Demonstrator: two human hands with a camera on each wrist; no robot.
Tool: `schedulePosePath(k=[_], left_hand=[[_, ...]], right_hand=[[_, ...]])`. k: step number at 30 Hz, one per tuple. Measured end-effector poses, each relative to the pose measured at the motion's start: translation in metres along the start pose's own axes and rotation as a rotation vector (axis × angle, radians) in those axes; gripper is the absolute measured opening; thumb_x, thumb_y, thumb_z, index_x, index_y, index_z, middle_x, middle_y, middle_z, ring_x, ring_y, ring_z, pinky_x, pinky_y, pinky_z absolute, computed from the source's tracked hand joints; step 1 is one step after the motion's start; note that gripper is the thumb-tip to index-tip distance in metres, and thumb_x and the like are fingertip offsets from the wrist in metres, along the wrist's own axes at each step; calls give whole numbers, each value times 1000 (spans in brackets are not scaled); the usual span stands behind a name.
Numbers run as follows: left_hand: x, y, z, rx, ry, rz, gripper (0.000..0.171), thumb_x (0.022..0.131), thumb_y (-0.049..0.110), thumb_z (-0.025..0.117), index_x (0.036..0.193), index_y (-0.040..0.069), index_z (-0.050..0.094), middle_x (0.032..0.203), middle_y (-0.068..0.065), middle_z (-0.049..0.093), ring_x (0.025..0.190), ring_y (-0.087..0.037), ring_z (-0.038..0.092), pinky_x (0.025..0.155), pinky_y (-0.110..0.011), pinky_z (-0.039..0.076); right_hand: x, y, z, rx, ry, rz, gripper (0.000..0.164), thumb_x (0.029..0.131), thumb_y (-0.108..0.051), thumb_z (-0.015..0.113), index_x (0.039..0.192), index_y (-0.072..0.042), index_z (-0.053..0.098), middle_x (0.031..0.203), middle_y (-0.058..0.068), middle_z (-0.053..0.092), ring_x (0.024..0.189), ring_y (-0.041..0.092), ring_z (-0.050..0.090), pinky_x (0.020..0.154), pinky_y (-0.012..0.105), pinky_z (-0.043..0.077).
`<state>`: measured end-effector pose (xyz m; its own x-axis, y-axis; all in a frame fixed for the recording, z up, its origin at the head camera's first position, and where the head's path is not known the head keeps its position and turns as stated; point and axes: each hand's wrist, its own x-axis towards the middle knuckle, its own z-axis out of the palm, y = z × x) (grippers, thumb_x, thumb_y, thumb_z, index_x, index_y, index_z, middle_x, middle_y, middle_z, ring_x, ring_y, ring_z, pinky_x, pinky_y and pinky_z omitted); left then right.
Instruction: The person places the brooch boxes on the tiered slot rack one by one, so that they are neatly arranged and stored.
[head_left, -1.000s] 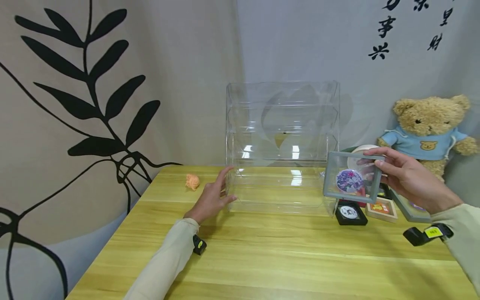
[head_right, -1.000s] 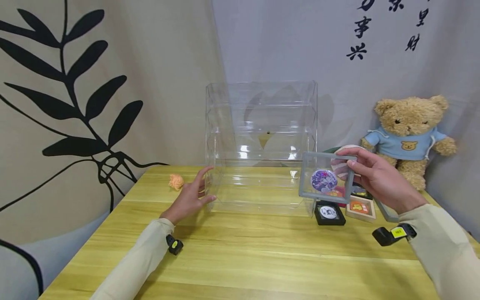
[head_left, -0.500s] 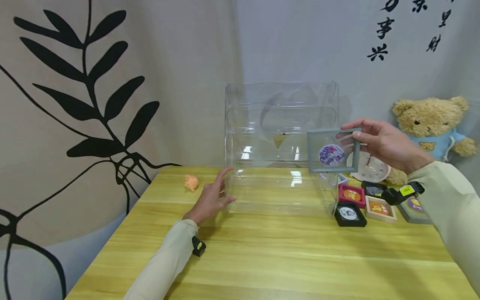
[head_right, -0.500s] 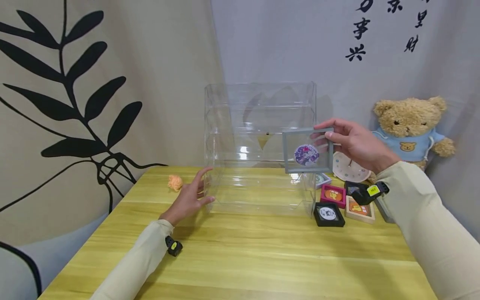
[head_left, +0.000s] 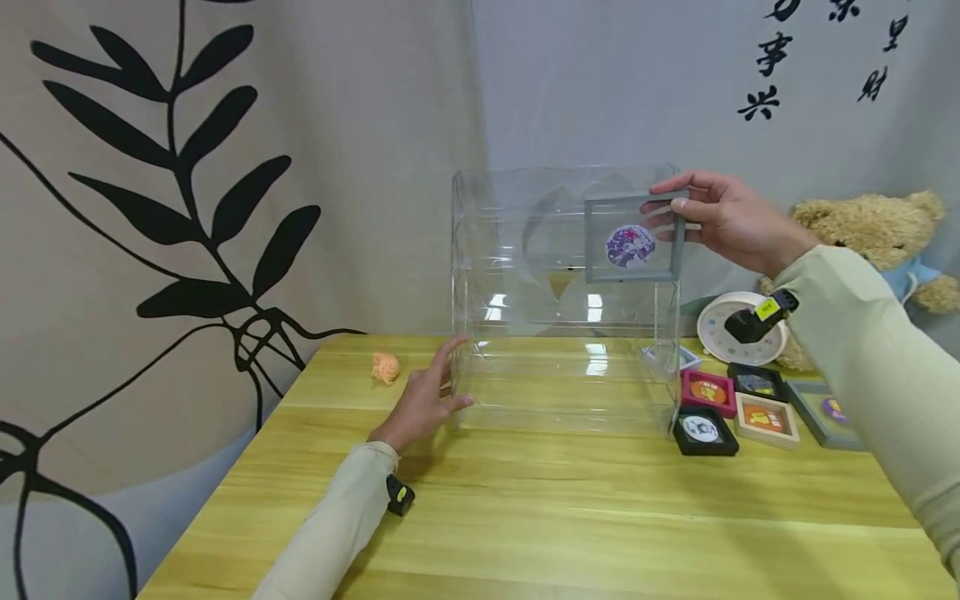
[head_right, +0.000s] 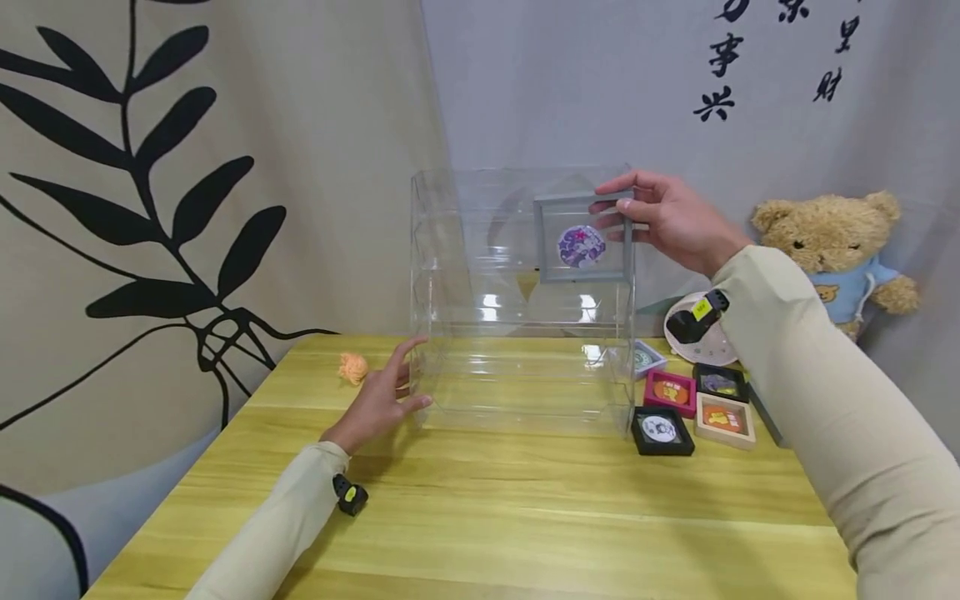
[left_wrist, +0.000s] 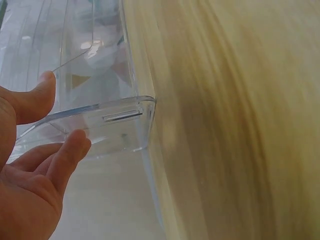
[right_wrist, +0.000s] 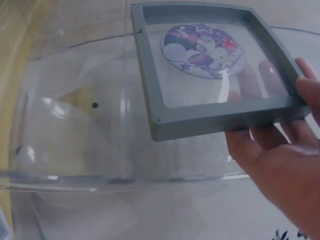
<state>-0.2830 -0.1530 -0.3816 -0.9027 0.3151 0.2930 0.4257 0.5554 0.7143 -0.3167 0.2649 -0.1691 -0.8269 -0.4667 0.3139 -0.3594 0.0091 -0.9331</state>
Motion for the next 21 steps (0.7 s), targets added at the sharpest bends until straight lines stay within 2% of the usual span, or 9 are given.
schedulePosePath(k=[3, 9, 12, 15, 17, 21], left_hand=[[0, 0, 2, -1, 6, 1, 95, 86, 2, 76, 156, 37, 24, 147, -30, 49, 130, -45, 56, 98, -48, 59], [-1, 1, 1, -4, 18, -5, 93, 85, 1, 77, 157, 30, 25, 146, -31, 49, 129, -44, 57, 97, -49, 59], [-1, 0, 1, 1, 15, -10, 92, 85, 1, 77, 157, 28, 26, 147, -30, 49, 130, -44, 56, 98, -49, 59], [0, 0, 1, 4, 14, -9, 92, 85, 0, 77, 157, 28, 26, 146, -29, 50, 130, -43, 56, 98, -48, 59], [0, -1, 2, 2, 16, -15, 92, 85, 0, 77, 156, 29, 27, 146, -29, 50, 130, -43, 57, 97, -48, 59], [2, -1, 3, -6, 20, -28, 93, 85, 1, 77, 155, 35, 27, 148, -28, 50, 131, -44, 56, 98, -49, 59]], right_hand=[[14, -8, 2, 6, 7, -11, 31, 103, -16, 55, 132, -7, 56, 121, 0, 69, 110, 11, 69, 90, 21, 59], [43, -26, 7, -44, 75, -8, 32, 103, -18, 54, 135, -10, 54, 123, -1, 65, 113, 11, 64, 93, 23, 55], [57, -36, 10, -131, 138, -2, 33, 105, -19, 50, 137, -13, 53, 125, -5, 62, 117, 10, 59, 111, 34, 46], [68, -46, 12, -201, 193, 20, 33, 106, -20, 46, 139, -17, 51, 127, -9, 59, 122, 10, 52, 126, 49, 30], [75, -52, 13, -248, 222, 38, 34, 107, -21, 45, 140, -20, 50, 129, -11, 58, 127, 11, 47, 130, 57, 21], [85, -60, 17, -307, 258, 69, 34, 107, -21, 45, 140, -25, 52, 130, -12, 56, 131, 14, 43, 128, 65, 17]])
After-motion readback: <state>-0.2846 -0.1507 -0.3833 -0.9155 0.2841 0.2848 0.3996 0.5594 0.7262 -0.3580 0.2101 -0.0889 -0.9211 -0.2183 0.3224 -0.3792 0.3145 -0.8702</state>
